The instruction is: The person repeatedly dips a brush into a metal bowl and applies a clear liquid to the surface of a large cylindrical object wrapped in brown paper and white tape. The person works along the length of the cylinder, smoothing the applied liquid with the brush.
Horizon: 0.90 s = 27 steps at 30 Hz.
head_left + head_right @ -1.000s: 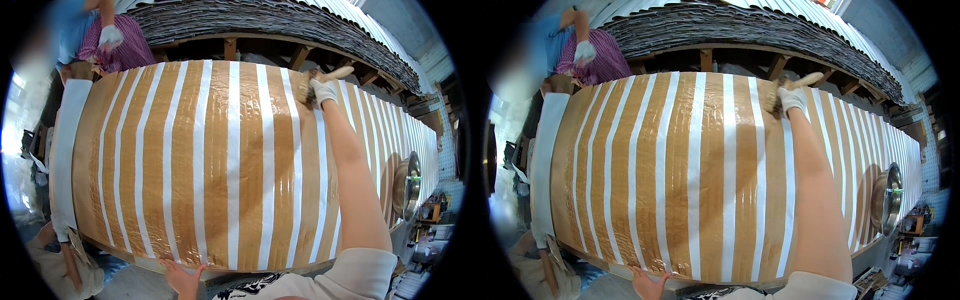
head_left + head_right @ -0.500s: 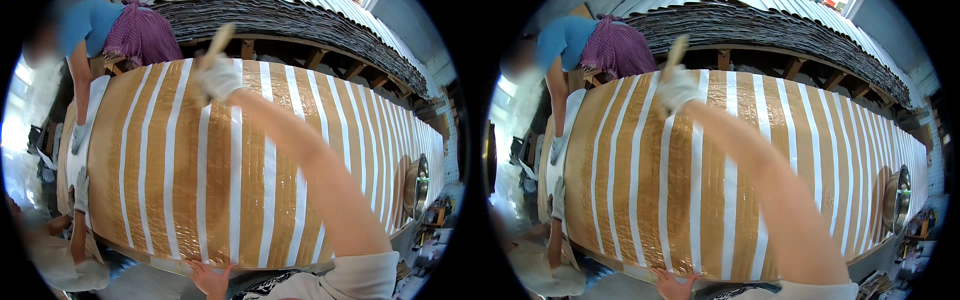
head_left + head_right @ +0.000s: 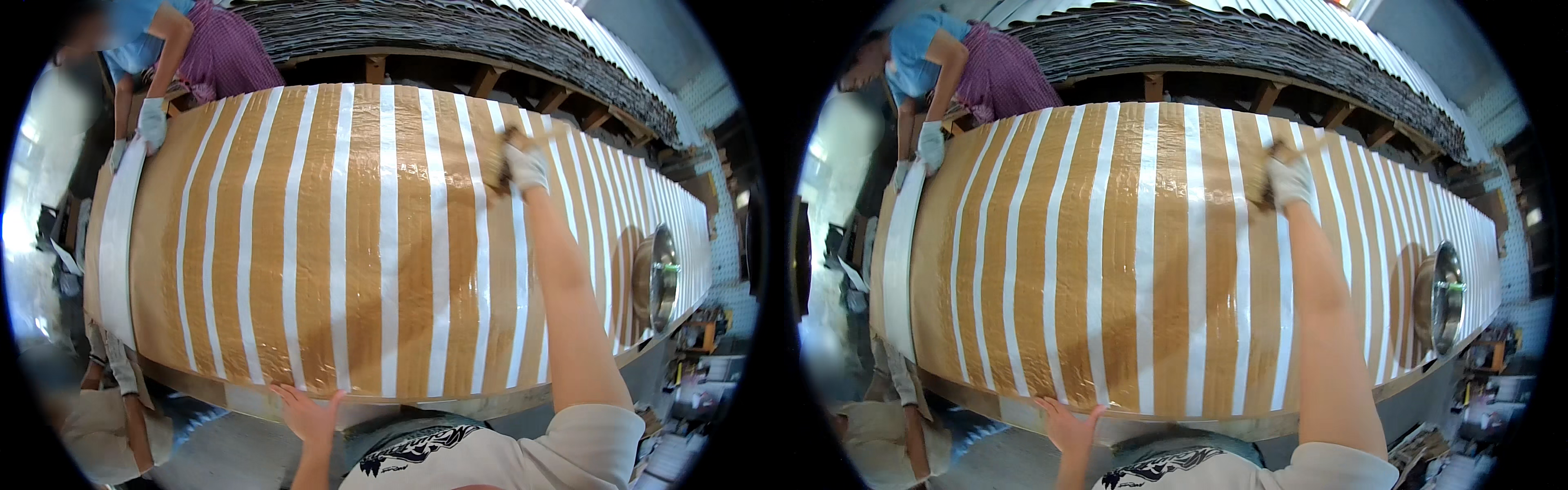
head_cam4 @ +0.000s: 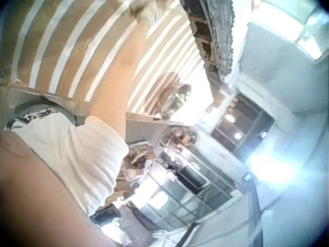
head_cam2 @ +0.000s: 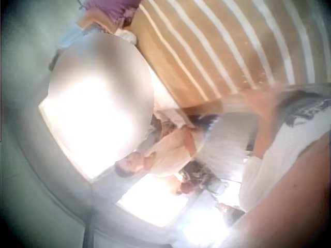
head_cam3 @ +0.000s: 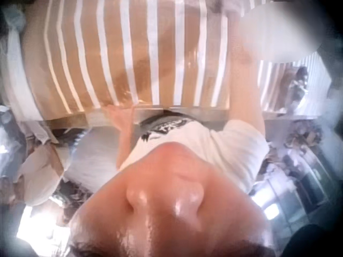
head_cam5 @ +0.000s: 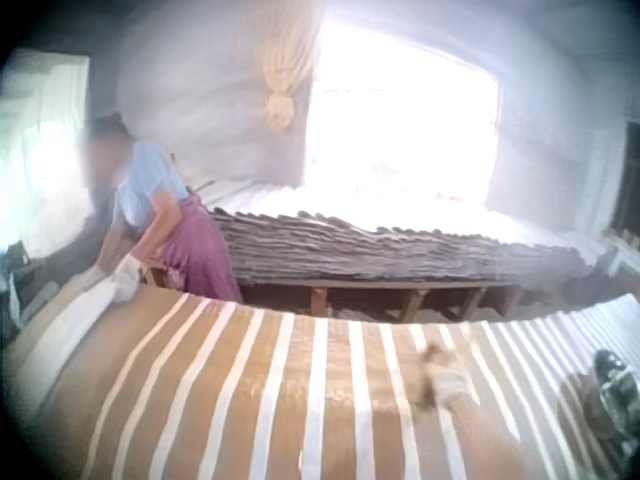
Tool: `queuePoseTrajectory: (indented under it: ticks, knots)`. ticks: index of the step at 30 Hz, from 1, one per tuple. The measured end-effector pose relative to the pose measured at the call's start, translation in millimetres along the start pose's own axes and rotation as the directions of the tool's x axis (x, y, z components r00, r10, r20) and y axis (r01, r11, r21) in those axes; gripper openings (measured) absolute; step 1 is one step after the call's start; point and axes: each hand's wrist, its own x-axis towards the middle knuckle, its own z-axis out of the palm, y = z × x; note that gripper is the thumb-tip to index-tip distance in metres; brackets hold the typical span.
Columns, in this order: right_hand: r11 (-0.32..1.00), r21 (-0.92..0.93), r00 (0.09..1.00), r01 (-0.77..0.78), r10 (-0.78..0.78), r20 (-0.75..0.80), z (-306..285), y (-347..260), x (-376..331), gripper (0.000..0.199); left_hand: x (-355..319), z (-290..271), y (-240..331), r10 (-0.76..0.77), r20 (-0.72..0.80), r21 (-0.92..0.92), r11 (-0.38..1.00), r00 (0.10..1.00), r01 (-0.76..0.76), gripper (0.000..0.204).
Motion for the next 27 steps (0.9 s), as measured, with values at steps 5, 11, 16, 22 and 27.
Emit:
queuePoseTrajectory:
  ticks: [5, 11, 16, 22, 27]
  knots:
    - [0.901, -0.385, 0.977, -0.201, 0.157, -0.144, -80, 163, 9, 0.048, 1, 2, 0, -0.006, -0.011, -0.079, 0.997, 1.000, 0.005, 0.132]
    - [0.978, -0.152, 0.988, 0.144, -0.133, 0.079, -17, 11, 18, 0.049, 1, 1, 1, -0.030, 0.065, -0.072, 0.997, 0.997, 0.034, 0.134]
    - [0.912, 0.292, 0.865, 0.287, -0.378, 0.331, 121, -267, -88, 0.043, -4, 4, -1, -0.064, 0.080, -0.058, 0.996, 0.995, 0.068, 0.135]
    - [0.877, 0.334, 0.794, 0.345, -0.463, 0.393, 225, -395, -146, 0.038, -2, -5, 5, -0.083, 0.101, -0.093, 0.991, 0.991, 0.093, 0.135]
    - [0.902, 0.191, 0.848, 0.387, -0.430, 0.311, 231, -328, -65, 0.040, 0, -2, 5, -0.085, 0.134, -0.101, 0.990, 0.987, 0.099, 0.137]
